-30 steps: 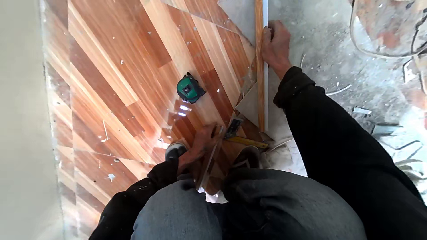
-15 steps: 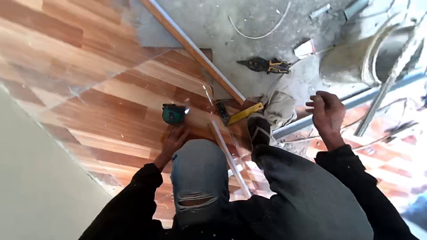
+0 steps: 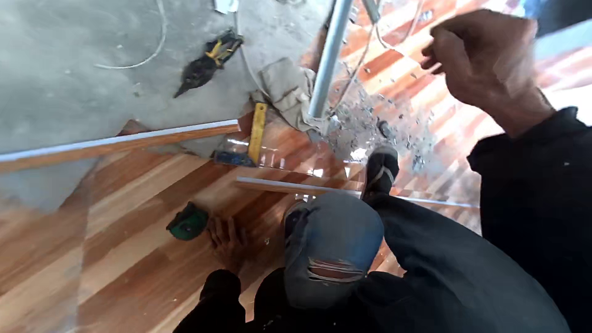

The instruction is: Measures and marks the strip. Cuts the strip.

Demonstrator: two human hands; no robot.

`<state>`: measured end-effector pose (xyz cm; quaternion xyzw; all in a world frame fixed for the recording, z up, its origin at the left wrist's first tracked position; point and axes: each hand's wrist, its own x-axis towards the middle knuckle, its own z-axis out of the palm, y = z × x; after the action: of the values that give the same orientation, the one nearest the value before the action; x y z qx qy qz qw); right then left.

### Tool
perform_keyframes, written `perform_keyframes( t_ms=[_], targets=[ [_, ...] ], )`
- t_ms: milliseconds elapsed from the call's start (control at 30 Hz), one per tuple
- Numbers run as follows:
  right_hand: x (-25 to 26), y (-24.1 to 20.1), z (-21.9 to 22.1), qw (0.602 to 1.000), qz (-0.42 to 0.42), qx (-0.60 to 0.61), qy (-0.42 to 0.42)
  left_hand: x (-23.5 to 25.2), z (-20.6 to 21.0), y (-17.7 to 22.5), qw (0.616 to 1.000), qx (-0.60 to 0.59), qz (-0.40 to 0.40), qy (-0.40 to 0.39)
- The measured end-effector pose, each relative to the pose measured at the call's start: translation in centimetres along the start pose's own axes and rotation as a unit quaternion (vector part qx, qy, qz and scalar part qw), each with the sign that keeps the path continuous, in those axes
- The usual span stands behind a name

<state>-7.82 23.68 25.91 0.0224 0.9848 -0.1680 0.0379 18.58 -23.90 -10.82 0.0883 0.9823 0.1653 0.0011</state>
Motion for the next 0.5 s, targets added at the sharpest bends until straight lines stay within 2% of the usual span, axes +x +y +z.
perform_keyframes(
  t_ms=[67,133,267,333,400,467,500],
  targets=[
    [-0.3,-1.1,0.0,0.997,-0.078,0.004,0.005,0.0,0.0,0.2,0.999,0.021,0.018,0.024],
    [-2.8,-2.2,-0.1,0.990,-0.137,0.004,0.013,0.3,0.0,0.2,0.998,0.036,0.037,0.031],
    [-13.9,-1.5,-1.9,0.988,-0.152,-0.028,0.016,-0.2,1.0,-0.2,0.996,0.057,0.061,0.017],
    [-20.1,-0.1,-2.3,0.989,-0.145,-0.005,0.032,-0.2,0.6,-0.4,0.997,0.057,0.061,0.007],
    [-26.1,1.1,-2.9,0.982,-0.151,0.065,0.088,0.4,-0.8,1.1,0.997,0.041,0.066,-0.017],
    [-31.4,0.9,-3.1,0.961,-0.164,0.136,0.175,2.1,-3.8,4.7,0.994,0.042,0.102,-0.011],
    [-32.7,0.1,-4.1,0.954,-0.170,0.166,0.184,2.6,-5.4,6.7,0.993,0.051,0.111,-0.007]
  ],
)
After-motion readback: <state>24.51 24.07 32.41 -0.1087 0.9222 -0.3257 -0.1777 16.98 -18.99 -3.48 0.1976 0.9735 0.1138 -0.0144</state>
